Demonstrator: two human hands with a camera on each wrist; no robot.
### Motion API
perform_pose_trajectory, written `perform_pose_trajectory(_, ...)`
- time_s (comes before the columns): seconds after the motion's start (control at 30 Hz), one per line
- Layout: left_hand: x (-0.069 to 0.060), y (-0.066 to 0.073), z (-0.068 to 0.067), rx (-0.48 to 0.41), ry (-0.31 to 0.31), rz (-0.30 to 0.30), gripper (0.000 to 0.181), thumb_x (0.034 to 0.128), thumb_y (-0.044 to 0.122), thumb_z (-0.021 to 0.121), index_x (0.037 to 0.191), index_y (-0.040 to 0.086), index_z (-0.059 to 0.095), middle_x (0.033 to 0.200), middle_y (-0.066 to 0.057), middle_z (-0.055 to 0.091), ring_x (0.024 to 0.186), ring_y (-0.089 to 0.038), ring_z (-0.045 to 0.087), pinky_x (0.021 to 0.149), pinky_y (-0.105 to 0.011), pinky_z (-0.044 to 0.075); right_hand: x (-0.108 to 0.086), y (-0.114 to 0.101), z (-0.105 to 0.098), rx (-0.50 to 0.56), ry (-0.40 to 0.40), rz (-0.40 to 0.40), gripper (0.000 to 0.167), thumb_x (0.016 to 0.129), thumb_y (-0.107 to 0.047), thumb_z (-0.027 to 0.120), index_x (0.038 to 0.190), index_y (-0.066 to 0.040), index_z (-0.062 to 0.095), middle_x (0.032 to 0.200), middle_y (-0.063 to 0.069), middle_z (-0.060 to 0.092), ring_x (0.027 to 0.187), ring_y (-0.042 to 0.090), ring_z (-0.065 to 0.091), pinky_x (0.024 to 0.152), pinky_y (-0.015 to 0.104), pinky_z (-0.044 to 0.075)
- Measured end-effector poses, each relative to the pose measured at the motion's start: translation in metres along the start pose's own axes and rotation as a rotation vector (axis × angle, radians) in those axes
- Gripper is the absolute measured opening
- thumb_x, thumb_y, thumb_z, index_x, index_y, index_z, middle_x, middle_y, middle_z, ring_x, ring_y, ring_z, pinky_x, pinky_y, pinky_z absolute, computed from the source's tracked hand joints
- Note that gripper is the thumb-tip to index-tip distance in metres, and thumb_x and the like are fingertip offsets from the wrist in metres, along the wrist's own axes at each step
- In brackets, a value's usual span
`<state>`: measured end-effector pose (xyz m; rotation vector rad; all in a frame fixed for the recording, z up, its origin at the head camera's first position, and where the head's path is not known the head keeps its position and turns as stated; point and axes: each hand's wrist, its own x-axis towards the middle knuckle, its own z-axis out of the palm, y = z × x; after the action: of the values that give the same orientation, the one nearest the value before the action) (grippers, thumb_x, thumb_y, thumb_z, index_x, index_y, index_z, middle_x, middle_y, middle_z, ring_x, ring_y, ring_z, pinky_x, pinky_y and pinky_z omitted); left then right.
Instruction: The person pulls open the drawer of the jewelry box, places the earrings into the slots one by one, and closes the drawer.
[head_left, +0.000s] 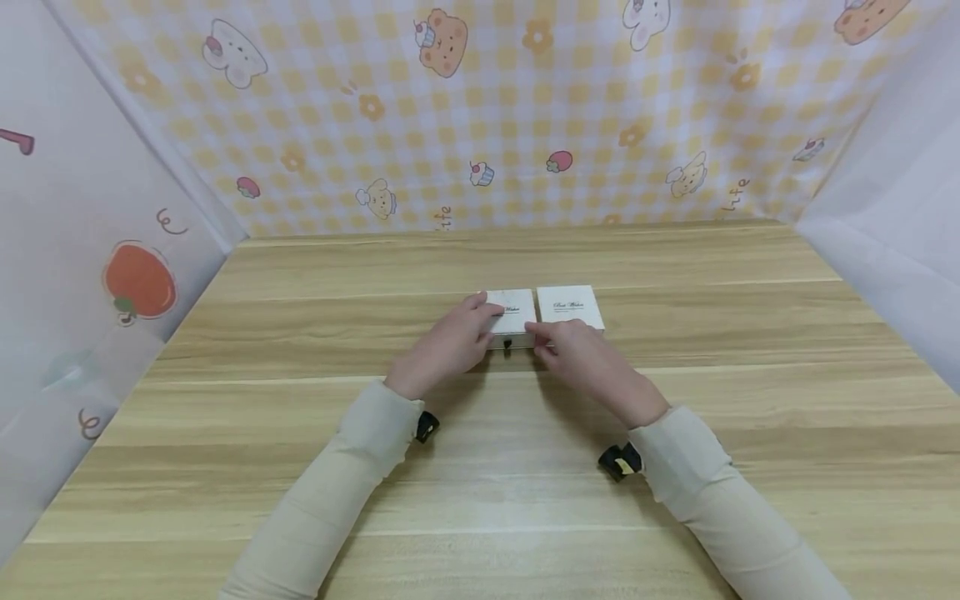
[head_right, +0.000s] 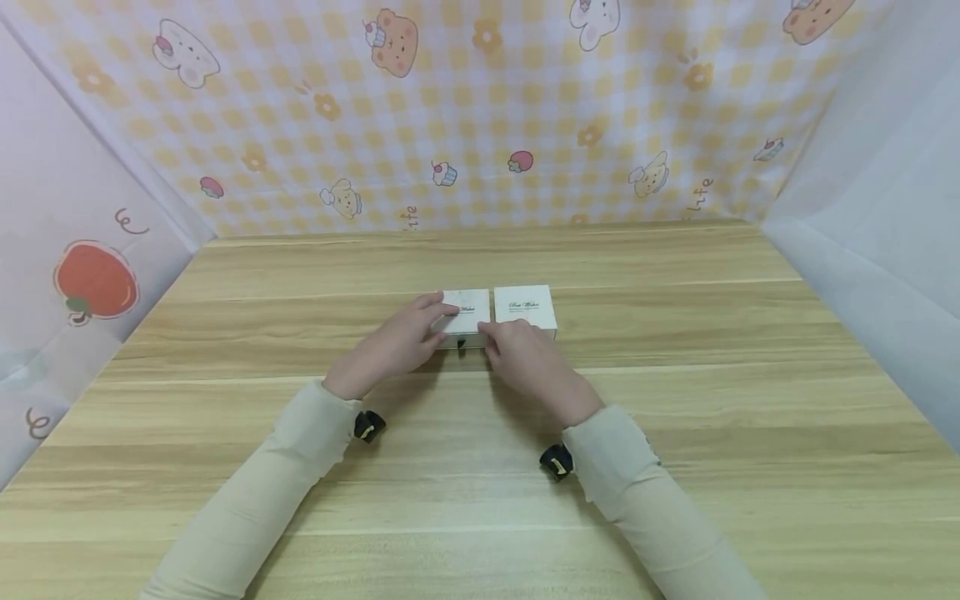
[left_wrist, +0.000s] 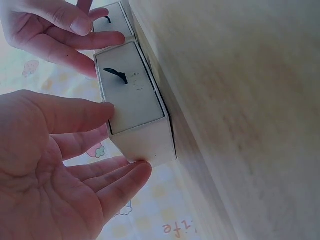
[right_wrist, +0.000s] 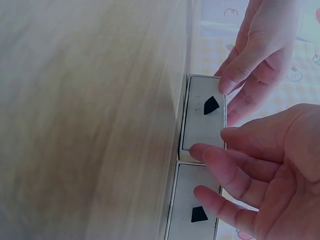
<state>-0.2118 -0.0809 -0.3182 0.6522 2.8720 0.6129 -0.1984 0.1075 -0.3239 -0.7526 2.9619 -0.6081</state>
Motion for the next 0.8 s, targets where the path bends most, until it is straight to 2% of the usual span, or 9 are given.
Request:
perform_pose_trajectory(0.2, -0.0011, -0.0010, 0.0013, 0.007, 0.004, 0.006, 0.043, 0.0944, 0.011, 0.051, 0.137, 0.005, 0.044, 0.148, -0.018, 0.032, 0.138, -0.029, 0.029, 0.109, -0.041, 0.031, -0.0001, -0.0007, 0.0003, -0.008, -0.011, 0.001, 0.036, 0.088, -0.007, 0.058, 0.124, -0.003, 0.059, 0.067, 0.006, 0.060, 0.050, 0.010, 0.036, 0.046, 0.021, 0.032)
perform_pose_trajectory(0.3, -0.0015, -0.0008, 0.0004, 0.015, -0.002, 0.000, 0.043, 0.0946, 0.011, 0.051, 0.137, 0.005, 0.044, 0.148, -0.018, 0.031, 0.138, -0.029, 0.029, 0.108, -0.041, 0.031, 0.0001, -0.0008, 0.0002, 0.008, -0.023, 0.001, 0.037, 0.089, -0.008, 0.058, 0.125, -0.003, 0.058, 0.083, 0.009, 0.068, 0.049, 0.009, 0.037, 0.046, 0.021, 0.033)
perform_pose_trajectory(0.43, -0.0013, -0.0010, -0.0012, 0.022, 0.003, 0.004, 0.043, 0.0948, 0.011, 0.050, 0.137, 0.005, 0.044, 0.148, -0.017, 0.032, 0.138, -0.029, 0.030, 0.109, -0.041, 0.031, 0.0011, -0.0007, -0.0007, 0.017, -0.028, 0.000, 0.037, 0.089, -0.009, 0.058, 0.126, -0.003, 0.057, 0.100, 0.010, 0.070, 0.050, 0.008, 0.038, 0.047, 0.021, 0.034)
perform_pose_trajectory(0.67, -0.0031, 0.0002, -0.0027, 0.005, 0.012, 0.001, 0.042, 0.0960, 0.014, 0.048, 0.137, 0.007, 0.044, 0.148, -0.014, 0.033, 0.137, -0.027, 0.031, 0.108, -0.040, 0.031, 0.0006, -0.0021, -0.0029, 0.028, -0.052, 0.011, 0.036, 0.090, -0.011, 0.058, 0.125, -0.004, 0.058, 0.102, 0.009, 0.070, 0.052, 0.009, 0.039, 0.050, 0.022, 0.035)
perform_pose_trajectory(0.8, -0.0053, 0.0028, -0.0037, 0.032, 0.031, -0.006, 0.042, 0.0980, 0.020, 0.045, 0.138, 0.009, 0.043, 0.149, -0.014, 0.031, 0.136, -0.028, 0.033, 0.109, -0.042, 0.031, -0.0007, -0.0027, -0.0069, 0.037, -0.037, 0.004, 0.035, 0.089, -0.012, 0.058, 0.124, -0.004, 0.059, 0.099, 0.008, 0.070, 0.058, 0.010, 0.048, 0.056, 0.025, 0.040)
